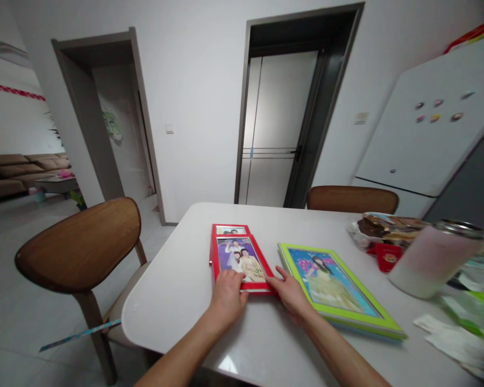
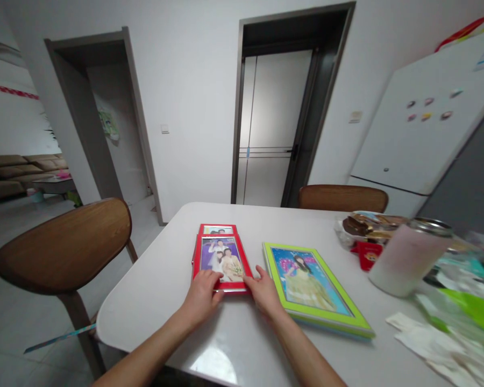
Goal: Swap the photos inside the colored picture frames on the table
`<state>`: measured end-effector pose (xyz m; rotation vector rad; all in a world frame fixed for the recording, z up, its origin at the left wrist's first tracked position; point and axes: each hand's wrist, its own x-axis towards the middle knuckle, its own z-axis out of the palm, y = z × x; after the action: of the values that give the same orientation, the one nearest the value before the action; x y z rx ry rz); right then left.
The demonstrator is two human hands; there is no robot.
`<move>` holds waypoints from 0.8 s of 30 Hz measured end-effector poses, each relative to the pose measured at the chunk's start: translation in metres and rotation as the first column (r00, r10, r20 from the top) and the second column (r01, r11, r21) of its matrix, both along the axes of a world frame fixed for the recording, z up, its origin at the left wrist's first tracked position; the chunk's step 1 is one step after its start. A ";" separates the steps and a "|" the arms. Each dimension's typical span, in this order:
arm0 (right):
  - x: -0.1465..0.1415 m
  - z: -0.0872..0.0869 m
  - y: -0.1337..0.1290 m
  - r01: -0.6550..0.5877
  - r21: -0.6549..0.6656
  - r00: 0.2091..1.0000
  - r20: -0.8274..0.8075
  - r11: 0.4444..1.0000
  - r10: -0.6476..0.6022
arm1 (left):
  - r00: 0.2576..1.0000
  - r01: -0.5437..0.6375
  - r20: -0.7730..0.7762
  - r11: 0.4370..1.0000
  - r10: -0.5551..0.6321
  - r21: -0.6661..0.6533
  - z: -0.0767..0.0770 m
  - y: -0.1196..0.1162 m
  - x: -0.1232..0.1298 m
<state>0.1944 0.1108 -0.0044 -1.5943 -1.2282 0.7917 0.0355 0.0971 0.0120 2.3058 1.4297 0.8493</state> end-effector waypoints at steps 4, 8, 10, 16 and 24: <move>-0.005 0.017 -0.032 -0.012 0.034 0.979 -0.203 0.999 0.019 | 0.992 0.048 0.122 0.998 -0.042 -0.045 0.014 -0.026 -0.008; -0.018 0.047 -0.076 0.028 0.214 0.945 -0.324 0.976 0.044 | 0.913 0.176 0.395 0.973 -0.104 -0.150 0.032 -0.044 -0.010; -0.026 0.054 -0.097 0.007 0.303 0.976 -0.211 0.953 0.060 | 0.795 0.271 0.598 0.942 -0.103 -0.199 0.037 -0.053 -0.012; -0.051 0.040 -0.126 -0.354 0.587 0.925 0.334 0.728 0.180 | 0.488 0.369 0.871 0.889 0.063 -0.270 0.045 -0.080 -0.032; -0.085 0.015 -0.117 -0.612 0.608 0.759 0.631 0.506 0.161 | 0.372 0.403 0.903 0.838 0.216 -0.367 0.032 -0.081 -0.067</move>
<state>0.1092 -0.0059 0.0110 -0.7318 -2.0325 -0.0237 -0.0317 0.0165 0.0444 1.0286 0.7754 1.2121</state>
